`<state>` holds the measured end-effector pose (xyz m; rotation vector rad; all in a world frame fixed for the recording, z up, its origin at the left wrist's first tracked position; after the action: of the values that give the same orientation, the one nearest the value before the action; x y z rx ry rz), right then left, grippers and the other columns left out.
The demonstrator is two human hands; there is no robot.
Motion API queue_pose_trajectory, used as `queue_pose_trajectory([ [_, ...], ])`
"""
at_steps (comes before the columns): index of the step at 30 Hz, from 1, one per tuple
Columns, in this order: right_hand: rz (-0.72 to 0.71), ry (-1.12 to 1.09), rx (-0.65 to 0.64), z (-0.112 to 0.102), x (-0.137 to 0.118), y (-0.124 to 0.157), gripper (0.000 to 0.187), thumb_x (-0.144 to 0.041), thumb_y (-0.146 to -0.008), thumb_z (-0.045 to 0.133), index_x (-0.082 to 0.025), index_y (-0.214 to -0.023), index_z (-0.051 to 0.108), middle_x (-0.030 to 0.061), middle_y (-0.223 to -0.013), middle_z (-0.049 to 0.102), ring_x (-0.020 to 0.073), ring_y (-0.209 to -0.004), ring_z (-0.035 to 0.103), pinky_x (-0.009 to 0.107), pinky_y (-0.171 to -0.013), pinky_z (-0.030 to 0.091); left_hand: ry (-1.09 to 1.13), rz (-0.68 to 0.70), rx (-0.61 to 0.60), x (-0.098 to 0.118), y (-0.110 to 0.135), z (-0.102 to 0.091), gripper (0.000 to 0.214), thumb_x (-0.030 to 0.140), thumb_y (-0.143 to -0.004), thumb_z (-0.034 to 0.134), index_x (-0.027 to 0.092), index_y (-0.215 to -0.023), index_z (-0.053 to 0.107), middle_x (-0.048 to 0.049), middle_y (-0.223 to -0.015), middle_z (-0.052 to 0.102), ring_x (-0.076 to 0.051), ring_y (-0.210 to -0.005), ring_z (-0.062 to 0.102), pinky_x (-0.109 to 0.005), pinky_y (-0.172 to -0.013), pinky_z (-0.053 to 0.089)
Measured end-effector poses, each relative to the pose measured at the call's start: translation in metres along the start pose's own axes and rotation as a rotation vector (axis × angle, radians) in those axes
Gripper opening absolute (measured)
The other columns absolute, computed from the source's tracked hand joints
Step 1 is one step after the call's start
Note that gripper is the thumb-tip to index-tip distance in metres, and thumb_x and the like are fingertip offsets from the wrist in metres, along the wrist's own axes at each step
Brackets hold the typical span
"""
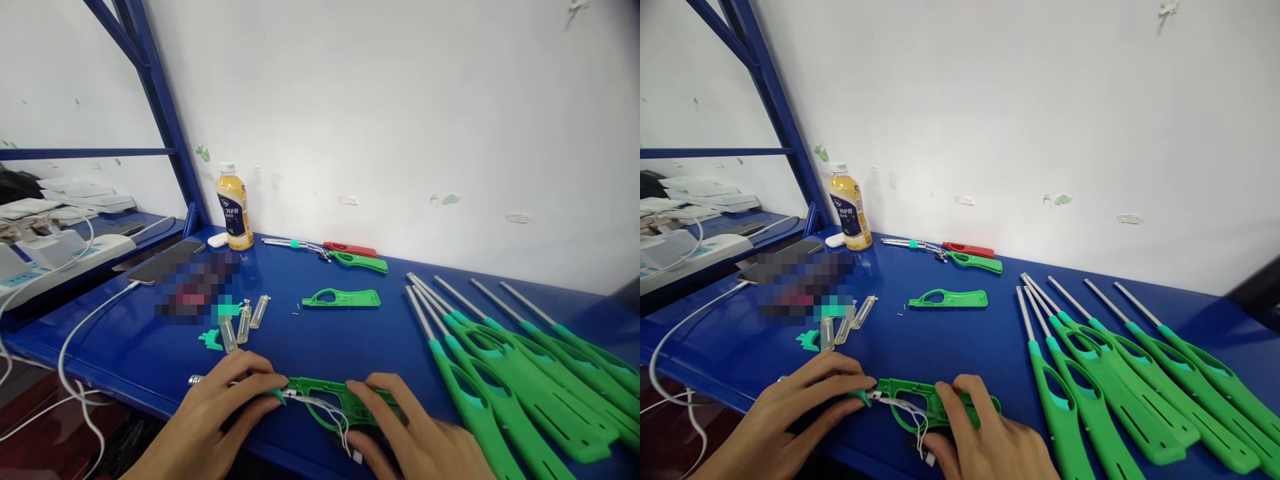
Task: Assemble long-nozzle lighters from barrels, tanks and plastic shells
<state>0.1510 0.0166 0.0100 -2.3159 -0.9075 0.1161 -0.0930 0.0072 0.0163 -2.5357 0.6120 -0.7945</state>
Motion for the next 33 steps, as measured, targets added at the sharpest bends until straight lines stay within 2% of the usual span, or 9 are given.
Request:
queue_pose_trajectory([
  [3,0.003,-0.004,-0.008,-0.0006,-0.0005,0.0008,0.044,-0.043,-0.114,0.035,-0.026,-0.120,0.075,0.0038,-0.106,0.076,0.0036,-0.040,0.058,0.016,-0.036,0.044,0.035,-0.031,0.024,-0.0013,-0.0030,-0.0011,0.021,0.031,-0.108,0.058,0.034,-0.121,0.075,-0.0005,-0.113,0.072,-0.014,-0.099,0.072,-0.019,-0.087,0.058],
  [11,-0.001,-0.006,-0.015,-0.0014,-0.0004,-0.0002,0.047,-0.041,-0.114,0.031,-0.025,-0.119,0.075,0.0041,-0.107,0.077,0.0037,-0.040,0.059,0.017,-0.037,0.044,0.040,-0.016,-0.042,0.0024,-0.0077,0.0059,0.029,0.020,-0.109,0.052,0.033,-0.119,0.076,-0.0021,-0.114,0.070,-0.014,-0.099,0.070,-0.020,-0.084,0.058],
  [18,0.001,-0.026,-0.002,-0.0022,-0.0009,-0.0001,0.049,-0.042,-0.115,0.029,-0.024,-0.120,0.074,0.0031,-0.108,0.077,0.0053,-0.041,0.061,0.020,-0.035,0.045,0.052,0.056,-0.084,0.0038,-0.0083,0.0055,0.043,0.010,-0.109,0.045,0.037,-0.130,0.071,-0.0010,-0.117,0.067,-0.011,-0.100,0.068,-0.018,-0.084,0.055],
  [24,-0.006,-0.021,-0.028,-0.0020,-0.0006,0.0017,0.048,-0.043,-0.115,0.030,-0.025,-0.120,0.075,0.0037,-0.105,0.075,0.0034,-0.039,0.058,0.017,-0.036,0.043,0.050,0.096,-0.103,0.0033,-0.0075,0.0031,0.061,0.001,-0.104,0.038,0.042,-0.139,0.067,-0.0010,-0.117,0.066,-0.010,-0.097,0.068,-0.017,-0.082,0.055],
  [33,-0.004,-0.042,-0.037,-0.0022,0.0000,0.0009,0.047,-0.044,-0.114,0.033,-0.025,-0.121,0.075,0.0042,-0.105,0.075,0.0025,-0.039,0.056,0.017,-0.036,0.043,-0.031,0.090,-0.107,0.0084,-0.0046,-0.0013,0.062,0.002,-0.102,0.038,0.042,-0.140,0.067,-0.0022,-0.122,0.067,-0.010,-0.103,0.070,-0.016,-0.086,0.054],
])
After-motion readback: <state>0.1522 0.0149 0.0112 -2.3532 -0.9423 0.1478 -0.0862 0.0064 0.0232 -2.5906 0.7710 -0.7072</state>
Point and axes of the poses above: each hand's wrist, its own y-axis away from the middle knuckle, its own z-axis out of the palm, x = y × z, the point moved 6 cm from there along -y, towards the middle knuckle
